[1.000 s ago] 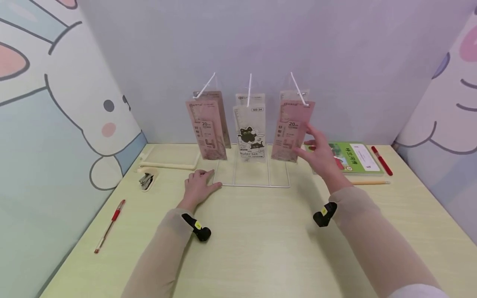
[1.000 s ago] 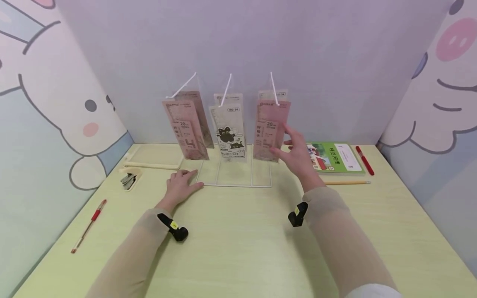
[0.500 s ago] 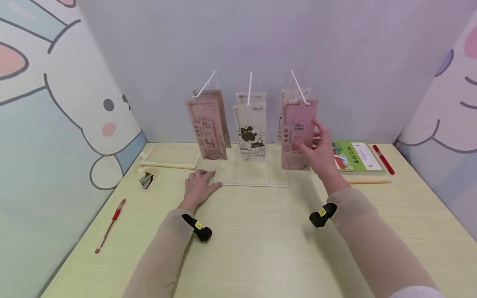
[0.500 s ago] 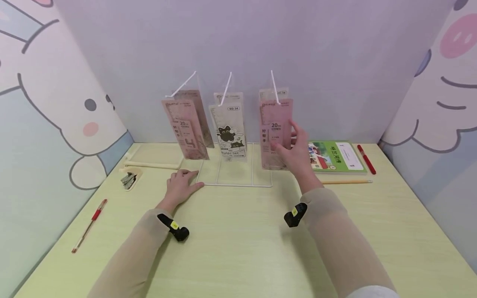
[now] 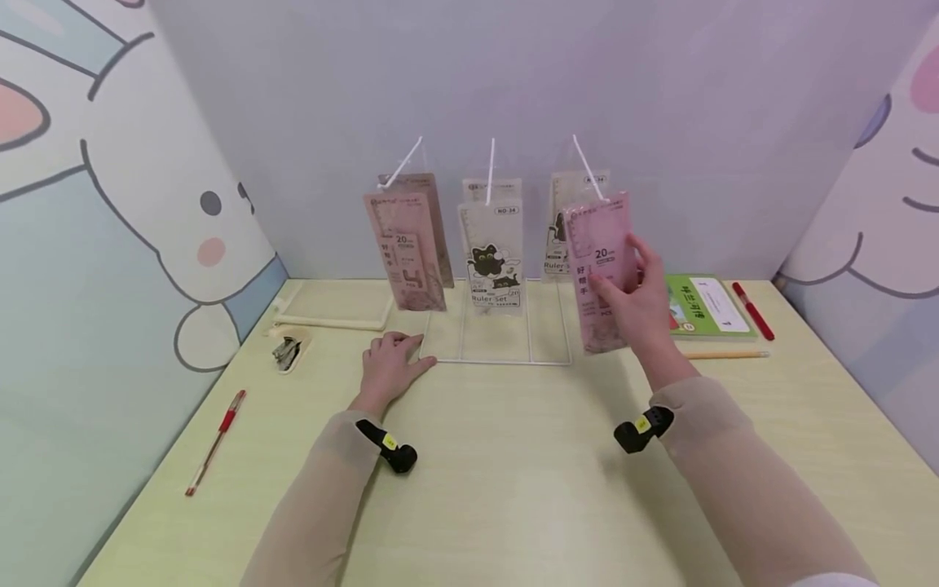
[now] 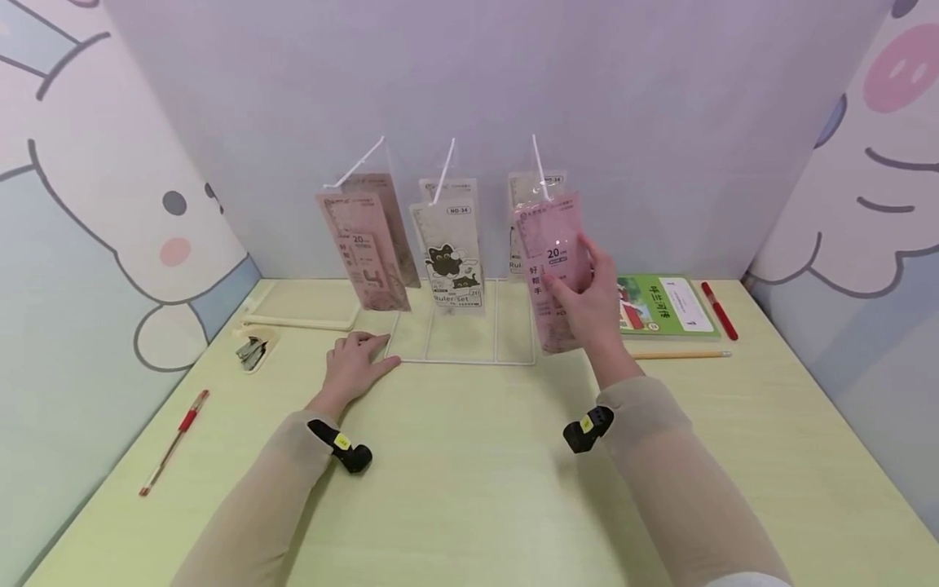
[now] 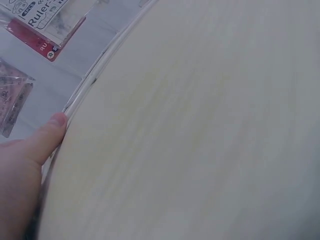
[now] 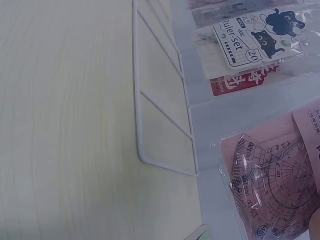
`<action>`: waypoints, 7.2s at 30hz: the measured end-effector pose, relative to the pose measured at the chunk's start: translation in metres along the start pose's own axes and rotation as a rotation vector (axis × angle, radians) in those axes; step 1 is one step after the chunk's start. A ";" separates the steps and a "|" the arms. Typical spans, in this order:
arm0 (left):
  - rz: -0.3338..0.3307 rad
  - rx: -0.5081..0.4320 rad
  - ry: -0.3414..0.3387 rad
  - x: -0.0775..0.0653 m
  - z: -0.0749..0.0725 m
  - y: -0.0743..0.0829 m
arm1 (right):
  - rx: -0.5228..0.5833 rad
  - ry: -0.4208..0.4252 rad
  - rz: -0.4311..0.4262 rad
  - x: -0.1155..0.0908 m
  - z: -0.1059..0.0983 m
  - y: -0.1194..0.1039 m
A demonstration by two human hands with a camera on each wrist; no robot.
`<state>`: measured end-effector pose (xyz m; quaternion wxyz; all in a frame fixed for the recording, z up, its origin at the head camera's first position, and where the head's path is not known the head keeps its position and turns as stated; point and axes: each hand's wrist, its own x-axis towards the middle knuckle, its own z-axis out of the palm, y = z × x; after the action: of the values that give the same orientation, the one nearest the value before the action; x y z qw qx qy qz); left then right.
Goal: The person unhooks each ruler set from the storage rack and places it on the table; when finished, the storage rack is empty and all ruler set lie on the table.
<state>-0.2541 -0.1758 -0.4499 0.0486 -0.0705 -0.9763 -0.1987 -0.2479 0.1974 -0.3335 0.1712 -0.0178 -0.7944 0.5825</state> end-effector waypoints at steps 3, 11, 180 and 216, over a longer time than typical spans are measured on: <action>0.003 -0.004 0.006 0.000 0.000 0.000 | -0.016 -0.004 -0.001 -0.003 -0.004 -0.001; 0.004 -0.008 0.014 -0.001 0.000 0.001 | -0.083 -0.002 -0.028 -0.014 -0.017 -0.004; 0.016 -0.016 0.034 -0.003 0.000 -0.001 | -1.007 -0.181 0.112 -0.042 -0.239 0.145; 0.029 -0.019 0.046 0.000 0.001 -0.002 | -0.657 -0.392 -0.052 0.043 -0.050 0.031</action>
<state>-0.2541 -0.1774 -0.4512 0.0731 -0.0804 -0.9719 -0.2087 -0.2793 0.2630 -0.3381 0.0158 0.0601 -0.9565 0.2849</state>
